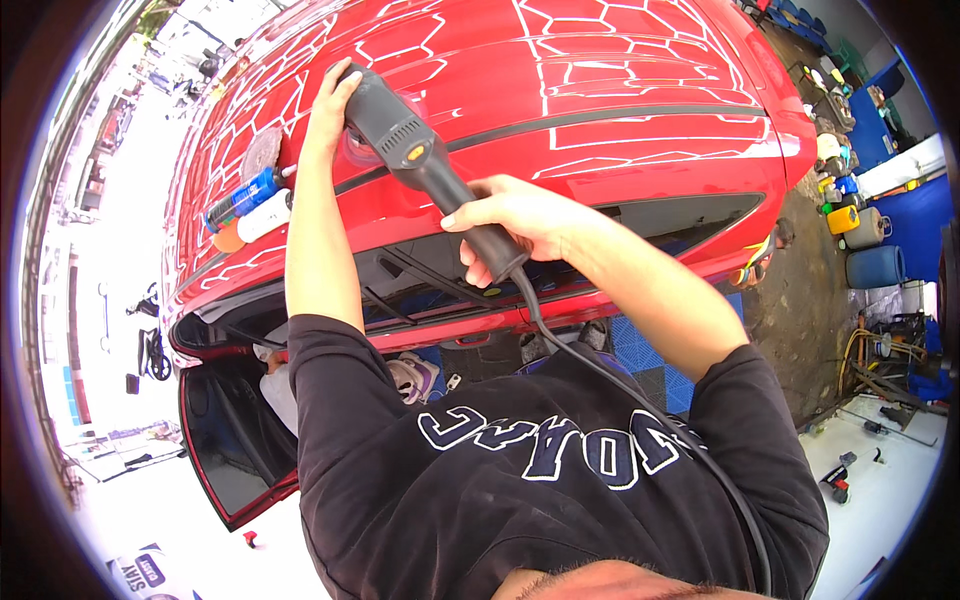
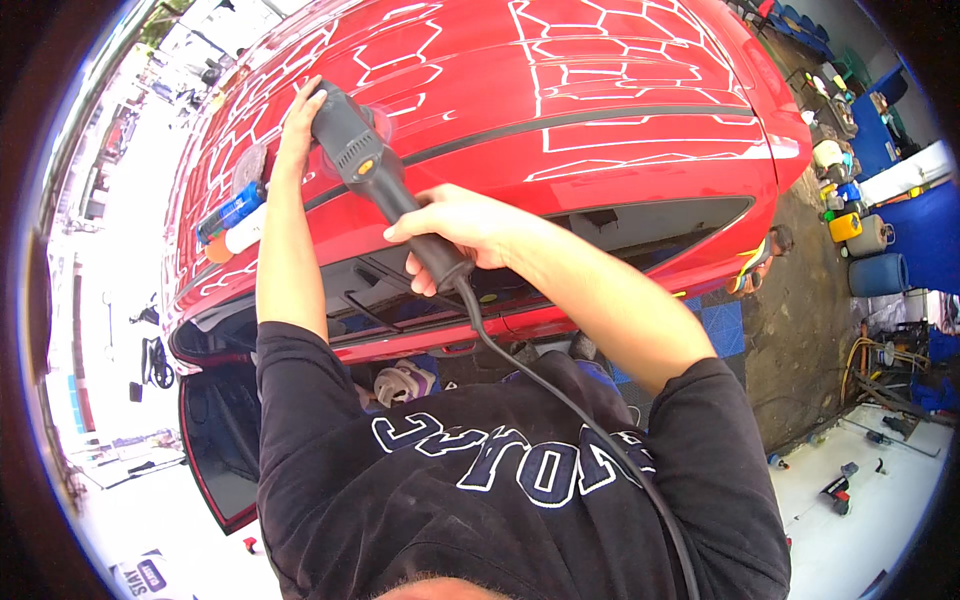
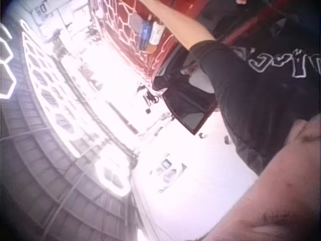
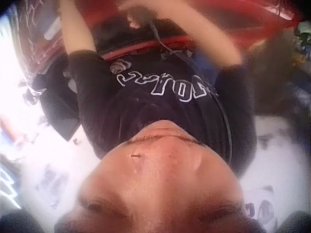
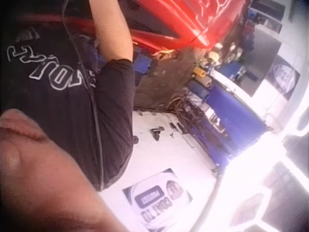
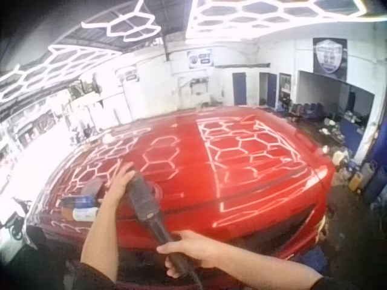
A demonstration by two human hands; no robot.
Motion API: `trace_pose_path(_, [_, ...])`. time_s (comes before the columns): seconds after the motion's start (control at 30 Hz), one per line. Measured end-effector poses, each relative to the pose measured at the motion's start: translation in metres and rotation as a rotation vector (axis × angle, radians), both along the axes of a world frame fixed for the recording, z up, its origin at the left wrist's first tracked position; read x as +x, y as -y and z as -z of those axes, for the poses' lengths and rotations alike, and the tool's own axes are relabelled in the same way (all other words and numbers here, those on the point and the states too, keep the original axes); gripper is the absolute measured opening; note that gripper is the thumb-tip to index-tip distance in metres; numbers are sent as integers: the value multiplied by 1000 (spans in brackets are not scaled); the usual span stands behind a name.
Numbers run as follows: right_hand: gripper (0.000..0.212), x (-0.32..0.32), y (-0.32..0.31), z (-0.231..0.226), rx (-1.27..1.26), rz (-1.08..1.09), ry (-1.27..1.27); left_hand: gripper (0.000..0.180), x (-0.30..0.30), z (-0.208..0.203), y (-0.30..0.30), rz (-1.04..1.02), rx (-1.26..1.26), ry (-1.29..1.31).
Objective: The person uses a rotary polisher to buff the red car's roof, moving the tool in overlapping passes across the surface. They occasionally pause to adjust the pad or reposition their hands while continuing to work on the same area.
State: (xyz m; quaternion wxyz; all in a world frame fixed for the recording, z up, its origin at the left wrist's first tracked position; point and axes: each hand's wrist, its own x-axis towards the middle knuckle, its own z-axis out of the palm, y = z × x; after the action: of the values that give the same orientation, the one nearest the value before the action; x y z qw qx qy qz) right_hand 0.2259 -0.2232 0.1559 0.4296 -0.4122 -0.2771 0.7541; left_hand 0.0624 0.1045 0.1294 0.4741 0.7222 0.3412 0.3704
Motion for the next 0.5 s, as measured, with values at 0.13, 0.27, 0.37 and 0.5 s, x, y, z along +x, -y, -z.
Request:
trace_pose_path(0.13, [43,16,20,30,10,157,-213,68,52,-2,20,51,139,-44])
trace_pose_path(0.27, [48,38,28,23,-2,281,-122,72,100,2,31,94,193,-91])
trace_pose_path(0.37, [70,57,41,-3,-16,325,173,71,136,-7,59,107,148,-93])
trace_pose_path(0.5, [101,65,60,-20,32,408,395,67,168,5,56,204,199,-134])
